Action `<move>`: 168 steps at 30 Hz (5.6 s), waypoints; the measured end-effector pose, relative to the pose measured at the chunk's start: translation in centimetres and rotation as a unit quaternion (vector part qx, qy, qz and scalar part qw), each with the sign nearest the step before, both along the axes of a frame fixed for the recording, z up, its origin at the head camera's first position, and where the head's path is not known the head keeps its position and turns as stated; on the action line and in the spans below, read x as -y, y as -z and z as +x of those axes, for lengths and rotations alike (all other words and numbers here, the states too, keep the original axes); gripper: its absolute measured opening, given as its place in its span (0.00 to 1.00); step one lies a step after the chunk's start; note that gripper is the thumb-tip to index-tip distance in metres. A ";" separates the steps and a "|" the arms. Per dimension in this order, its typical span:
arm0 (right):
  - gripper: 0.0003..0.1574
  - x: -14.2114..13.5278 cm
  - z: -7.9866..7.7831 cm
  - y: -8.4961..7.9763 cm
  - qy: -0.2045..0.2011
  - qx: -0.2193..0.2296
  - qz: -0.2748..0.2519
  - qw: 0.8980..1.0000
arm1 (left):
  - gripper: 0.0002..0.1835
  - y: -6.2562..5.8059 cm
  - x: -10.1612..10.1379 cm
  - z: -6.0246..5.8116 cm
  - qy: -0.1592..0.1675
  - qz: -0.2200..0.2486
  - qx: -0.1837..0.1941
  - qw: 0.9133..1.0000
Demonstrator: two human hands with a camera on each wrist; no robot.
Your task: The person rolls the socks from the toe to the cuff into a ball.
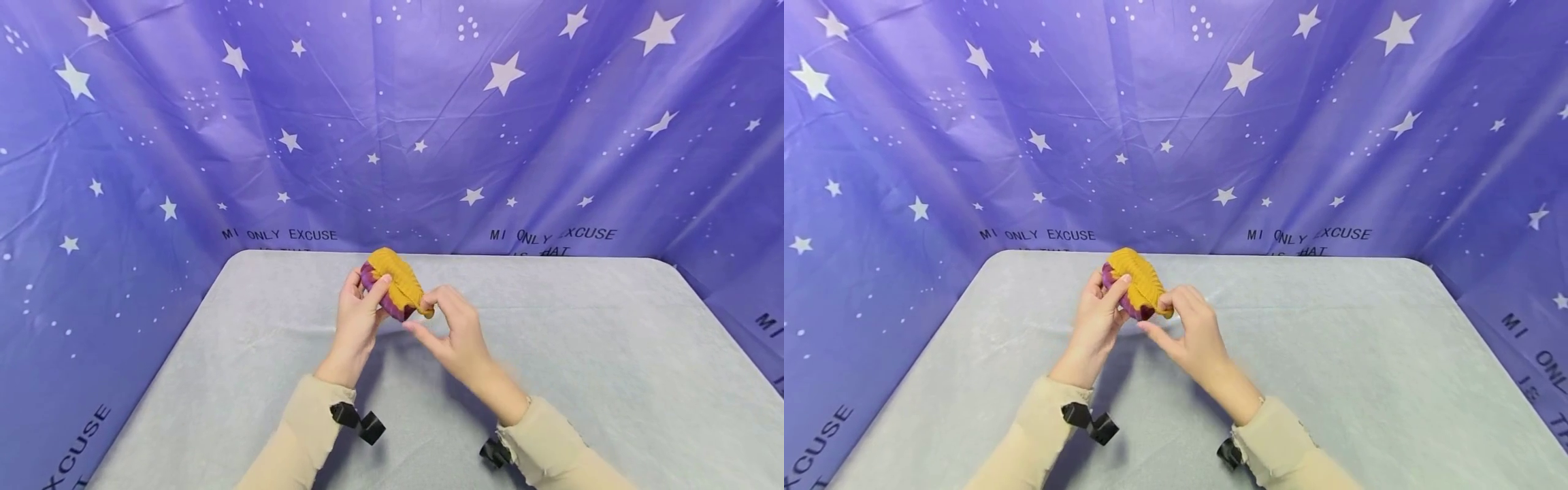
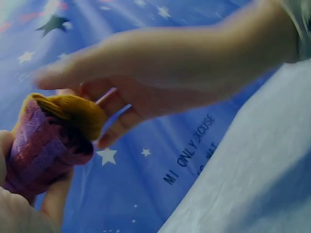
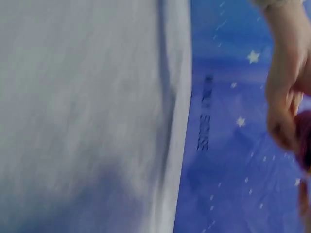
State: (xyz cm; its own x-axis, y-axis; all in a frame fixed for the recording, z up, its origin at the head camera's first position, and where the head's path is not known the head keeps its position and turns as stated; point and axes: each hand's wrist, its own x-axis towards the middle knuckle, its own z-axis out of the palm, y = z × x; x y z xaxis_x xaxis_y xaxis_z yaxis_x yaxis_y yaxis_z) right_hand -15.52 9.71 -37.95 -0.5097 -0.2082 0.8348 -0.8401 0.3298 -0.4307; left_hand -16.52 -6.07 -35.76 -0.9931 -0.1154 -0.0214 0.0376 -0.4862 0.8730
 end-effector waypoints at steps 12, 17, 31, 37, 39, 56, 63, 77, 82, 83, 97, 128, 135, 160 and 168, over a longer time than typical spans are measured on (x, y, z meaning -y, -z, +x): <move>0.13 1.0 0.1 -1.6 -0.028 0.339 -0.144 0.929 | 0.16 1.4 -0.5 0.7 -0.029 -0.083 -0.069 0.994; 0.11 1.2 -0.4 -1.7 -0.018 0.371 -0.174 0.912 | 0.18 1.7 -0.9 0.9 -0.034 -0.109 -0.078 0.990; 0.10 2.0 -1.0 -0.5 0.066 0.211 -0.105 0.969 | 0.24 1.9 -1.6 1.2 0.010 -0.116 -0.034 0.993; 0.10 1.9 -1.0 0.1 0.093 0.123 -0.058 0.986 | 0.26 1.9 -1.4 1.2 0.023 -0.080 -0.012 0.996; 0.09 1.8 -0.9 0.2 0.095 0.100 -0.038 0.990 | 0.27 1.8 -1.4 1.1 0.029 -0.067 -0.008 0.997; 0.11 -1.0 0.4 -1.5 -0.042 -0.056 0.013 0.997 | 0.16 1.0 1.6 1.8 0.161 -0.005 -0.082 0.984; 0.16 -2.2 0.3 -3.4 -0.164 0.060 0.005 0.985 | 0.16 1.2 1.9 2.0 0.204 0.028 -0.079 0.975; 0.07 -2.6 0.2 -3.9 -0.238 0.165 -0.047 0.956 | 0.16 0.6 0.6 2.4 0.173 0.114 -0.016 0.978; 0.09 -2.4 0.5 -3.6 -0.228 0.118 -0.025 0.966 | 0.08 0.0 -0.1 2.6 0.140 0.136 0.007 0.981; 0.13 -2.4 0.5 -3.5 -0.217 0.105 -0.013 0.970 | 0.07 -0.1 -0.2 2.6 0.137 0.134 0.009 0.981; 0.14 -1.0 0.0 -1.7 -0.017 0.075 0.006 0.997 | 0.10 0.7 -1.9 2.4 0.113 0.144 -0.016 0.983; 0.07 0.1 0.0 -0.4 -0.073 0.272 -0.152 0.947 | 0.27 1.6 -0.8 1.0 0.033 -0.047 -0.043 0.997; 0.01 0.6 0.0 -0.7 0.002 0.182 -0.122 0.976 | 0.28 1.6 -0.3 1.0 0.030 -0.111 -0.060 0.992; 0.09 0.2 -0.5 1.6 0.064 -0.021 0.064 0.996 | 0.38 1.3 0.0 0.8 0.112 -0.101 0.011 0.989; 0.19 -0.5 -0.4 1.8 -0.006 0.026 0.016 1.000 | 0.28 1.6 0.3 0.8 0.088 -0.065 0.030 0.994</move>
